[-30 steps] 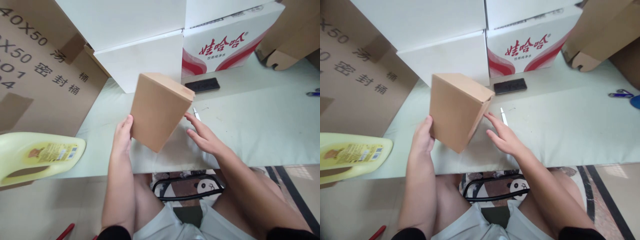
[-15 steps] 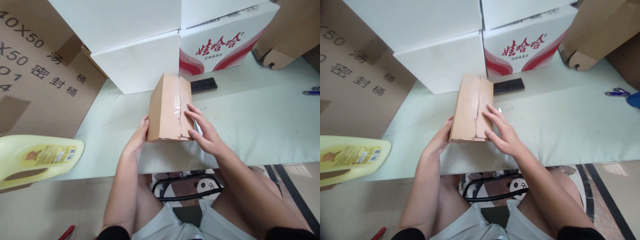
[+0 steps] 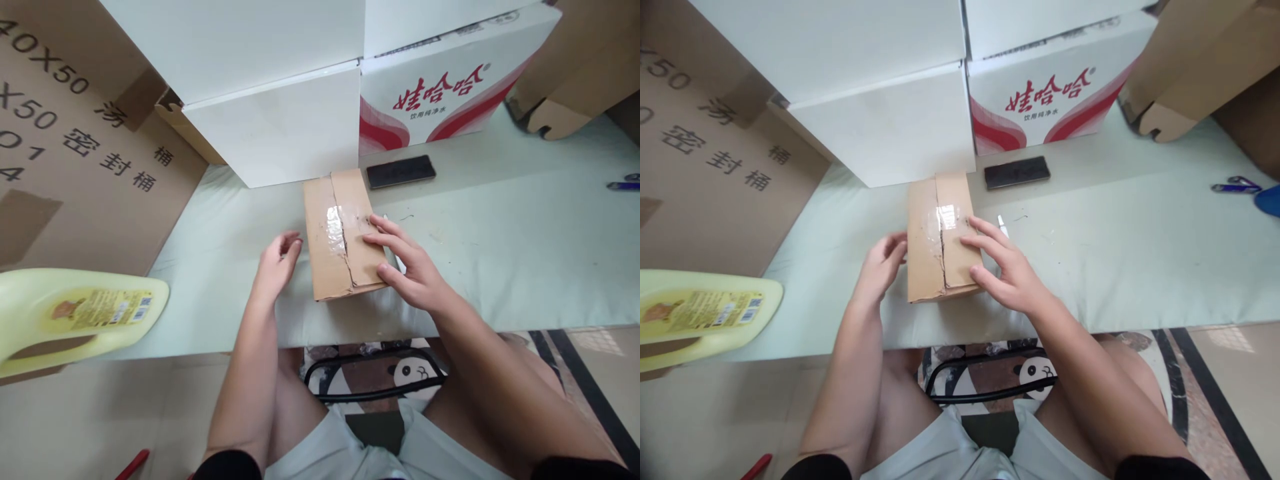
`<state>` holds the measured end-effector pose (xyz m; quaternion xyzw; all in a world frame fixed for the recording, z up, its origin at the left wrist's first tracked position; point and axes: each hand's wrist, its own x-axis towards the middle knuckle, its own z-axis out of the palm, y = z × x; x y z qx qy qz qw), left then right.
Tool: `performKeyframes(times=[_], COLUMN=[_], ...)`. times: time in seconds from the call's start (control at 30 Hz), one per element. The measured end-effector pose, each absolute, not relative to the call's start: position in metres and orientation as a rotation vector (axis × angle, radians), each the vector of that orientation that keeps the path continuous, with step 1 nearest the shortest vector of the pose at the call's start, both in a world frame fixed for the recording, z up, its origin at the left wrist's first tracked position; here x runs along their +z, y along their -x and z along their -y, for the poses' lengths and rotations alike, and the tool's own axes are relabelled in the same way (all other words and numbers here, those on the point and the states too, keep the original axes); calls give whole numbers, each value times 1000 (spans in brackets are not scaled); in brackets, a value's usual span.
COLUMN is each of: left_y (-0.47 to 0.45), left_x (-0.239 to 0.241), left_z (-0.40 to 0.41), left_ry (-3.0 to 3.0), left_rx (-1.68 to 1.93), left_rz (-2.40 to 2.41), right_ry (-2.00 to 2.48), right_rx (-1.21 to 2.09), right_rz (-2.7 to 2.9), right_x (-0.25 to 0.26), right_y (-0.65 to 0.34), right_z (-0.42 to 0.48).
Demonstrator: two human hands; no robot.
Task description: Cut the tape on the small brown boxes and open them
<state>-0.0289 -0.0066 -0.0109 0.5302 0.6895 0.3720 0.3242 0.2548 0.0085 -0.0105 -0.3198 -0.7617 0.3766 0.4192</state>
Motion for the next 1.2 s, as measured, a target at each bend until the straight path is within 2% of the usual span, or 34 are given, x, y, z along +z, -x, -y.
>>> performKeyframes(times=[0.1,0.2,0.37,0.63,0.7,0.93,1.2], left_y=[25,17,6,9,10,10,10], left_x=[-2,7,9,6,5,5,4], left_z=[11,18,21,18,18,18,18], left_ry=[-1464,-1722,-2147,-2185,-2183,-2178,-2175], left_rx=[1272,1369,1150,1000,1027,1016,1034], left_rz=[-1755,-1577,-1413,-1441,-1427,-1428,-1412], right_ry=[804,818,806,827,946,1792,1991], right_rx=[955,960,974,965,898,595,594], right_rz=[1931,1956,1984,1944,1859,1837,2156], right_x=[-10,-9,-9,-11,-11,-10,-27], right_y=[-254,-253,-255,-256,-257,-266,-271], right_z=[-8,-8,-8,-9,-12,-25,-30])
